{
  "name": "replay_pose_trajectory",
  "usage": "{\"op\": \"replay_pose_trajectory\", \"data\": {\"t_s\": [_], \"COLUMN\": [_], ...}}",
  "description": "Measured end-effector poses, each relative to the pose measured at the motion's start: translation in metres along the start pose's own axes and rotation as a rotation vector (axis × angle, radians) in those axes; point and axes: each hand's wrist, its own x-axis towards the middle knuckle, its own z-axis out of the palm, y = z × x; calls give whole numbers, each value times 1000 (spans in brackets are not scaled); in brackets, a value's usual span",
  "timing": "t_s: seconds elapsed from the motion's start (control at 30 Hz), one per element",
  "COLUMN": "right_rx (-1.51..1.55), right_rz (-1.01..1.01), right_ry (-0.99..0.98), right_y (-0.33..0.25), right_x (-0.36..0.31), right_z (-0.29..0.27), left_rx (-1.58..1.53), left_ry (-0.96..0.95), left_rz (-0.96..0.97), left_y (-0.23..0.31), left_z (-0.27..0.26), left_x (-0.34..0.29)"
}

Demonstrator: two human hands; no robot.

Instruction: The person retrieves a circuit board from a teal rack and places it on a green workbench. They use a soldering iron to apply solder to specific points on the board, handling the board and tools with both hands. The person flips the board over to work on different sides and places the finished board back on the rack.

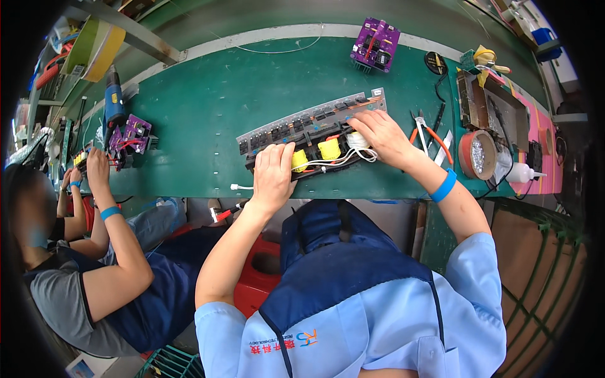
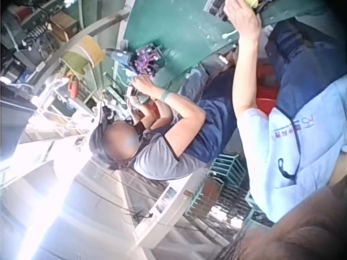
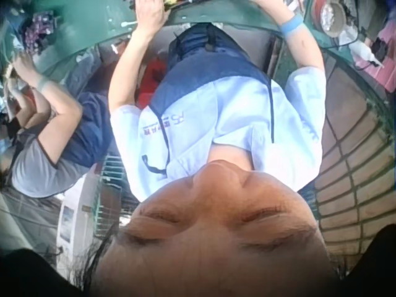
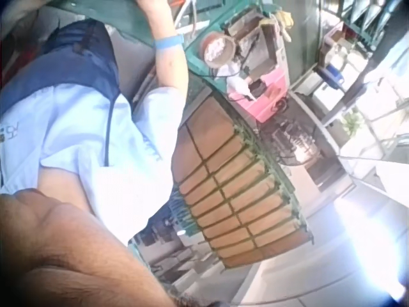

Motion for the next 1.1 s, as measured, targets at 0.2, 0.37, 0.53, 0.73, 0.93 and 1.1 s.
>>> {"op": "replay_pose_trajectory", "data": {"t_s": [0.2, 0.37, 0.53, 0.73, 0.93, 1.1], "right_rx": [270, 28, 91, 104, 101, 115], "right_rz": [42, -109, -94, -83, -75, -64], "right_ry": [-12, -138, -51, -43, -22, -26], "right_y": [-31, -25, -33, -37, -33, -30], "right_x": [-6, -4, 3, -3, -2, -4], "right_z": [-54, -44, -63, -58, -55, -50], "left_rx": [-128, -143, -136, -114, -117, -138], "left_ry": [-26, -131, 39, 67, 38, -28], "left_rz": [-5, -30, -54, -50, -23, -4], "left_y": [14, 15, 16, 23, 21, 17], "left_z": [-41, -14, -10, -17, -33, -40], "left_x": [-15, -21, -27, -36, -28, -23]}}
